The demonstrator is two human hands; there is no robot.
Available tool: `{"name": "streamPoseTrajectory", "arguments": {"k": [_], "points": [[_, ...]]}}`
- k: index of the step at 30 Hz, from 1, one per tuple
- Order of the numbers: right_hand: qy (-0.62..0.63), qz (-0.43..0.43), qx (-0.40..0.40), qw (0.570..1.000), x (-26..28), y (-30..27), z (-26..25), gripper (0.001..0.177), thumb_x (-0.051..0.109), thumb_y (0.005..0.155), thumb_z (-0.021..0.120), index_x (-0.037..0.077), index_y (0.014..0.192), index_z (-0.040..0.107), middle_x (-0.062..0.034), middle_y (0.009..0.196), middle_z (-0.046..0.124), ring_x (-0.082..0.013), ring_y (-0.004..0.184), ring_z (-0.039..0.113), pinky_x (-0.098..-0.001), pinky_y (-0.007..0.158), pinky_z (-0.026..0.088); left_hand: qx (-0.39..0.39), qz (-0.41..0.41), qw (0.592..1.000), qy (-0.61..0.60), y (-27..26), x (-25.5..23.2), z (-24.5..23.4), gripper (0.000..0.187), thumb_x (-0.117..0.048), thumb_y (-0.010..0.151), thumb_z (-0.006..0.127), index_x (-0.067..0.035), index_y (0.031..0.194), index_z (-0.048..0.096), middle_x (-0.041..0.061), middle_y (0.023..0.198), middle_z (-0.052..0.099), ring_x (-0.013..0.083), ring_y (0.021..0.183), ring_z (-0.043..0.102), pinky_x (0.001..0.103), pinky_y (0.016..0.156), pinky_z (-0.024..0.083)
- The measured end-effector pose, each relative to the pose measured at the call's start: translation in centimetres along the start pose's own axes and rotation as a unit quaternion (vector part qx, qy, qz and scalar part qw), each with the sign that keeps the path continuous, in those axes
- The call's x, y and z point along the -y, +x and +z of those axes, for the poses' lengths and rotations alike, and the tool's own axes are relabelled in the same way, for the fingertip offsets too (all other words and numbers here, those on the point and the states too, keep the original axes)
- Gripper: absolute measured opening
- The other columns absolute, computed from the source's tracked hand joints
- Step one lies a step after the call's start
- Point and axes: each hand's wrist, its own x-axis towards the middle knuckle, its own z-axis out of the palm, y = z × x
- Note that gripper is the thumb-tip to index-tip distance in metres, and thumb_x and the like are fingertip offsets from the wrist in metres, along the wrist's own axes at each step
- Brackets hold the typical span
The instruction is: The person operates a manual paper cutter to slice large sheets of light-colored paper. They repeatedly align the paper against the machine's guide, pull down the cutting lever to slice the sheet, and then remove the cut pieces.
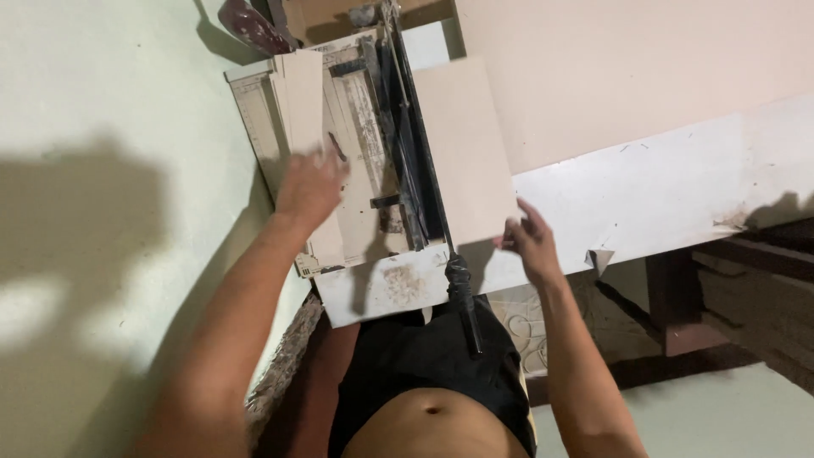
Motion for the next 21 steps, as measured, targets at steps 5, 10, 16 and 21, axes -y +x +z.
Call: {"name": "streamPoseTrajectory", "arguments": {"k": [5,10,16,21], "points": [[-0.044,-0.055,0.003,0.998,-4.0,-0.4,1.6,0.055,0.009,0.107,0.052,0.01,0.16,0.035,-0.023,0.104,0.064,-0.0331,0.089,0.071,-0.0465,0.079,0.064,-0.246,-0.221,0.891,-0.312,5.7,-0.6,1.3,0.11,-0.041,0.1,0.082,-0.002,0.161,-0.001,0.036,0.157,0.018,0.0537,0.144,0.034,0.068,0.113,0.037],[-0.129,-0.067,0.014,0.989,-1.9,2.1,5.1,0.055,0.004,0.107,0.052,0.011,0.159,0.037,-0.0293,0.115,0.067,-0.0397,0.096,0.074,-0.0502,0.084,0.065,-0.251,-0.318,0.855,-0.324,9.5,1.6,3.6,0.086,-0.041,0.103,0.074,-0.007,0.158,0.016,0.013,0.151,0.041,0.0303,0.142,0.045,0.048,0.11,0.049],[-0.138,-0.048,0.024,0.989,-0.9,2.4,6.0,0.054,0.005,0.107,0.05,0.012,0.159,0.037,-0.0264,0.108,0.067,-0.0372,0.095,0.075,-0.046,0.085,0.066,-0.247,-0.225,0.915,-0.227,4.0,-4.4,0.8,0.085,-0.037,0.099,0.072,-0.003,0.156,0.02,0.025,0.144,0.038,0.0442,0.135,0.044,0.06,0.104,0.045],[-0.153,-0.053,0.025,0.987,-1.0,2.3,5.8,0.053,0.005,0.108,0.051,0.011,0.159,0.037,-0.0239,0.107,0.068,-0.0367,0.095,0.075,-0.0457,0.083,0.066,-0.076,-0.023,0.985,-0.156,2.8,-10.7,3.3,0.099,-0.034,0.092,0.08,-0.023,0.165,0.014,0.027,0.165,0.014,0.0499,0.153,0.013,0.068,0.119,0.022]]}}
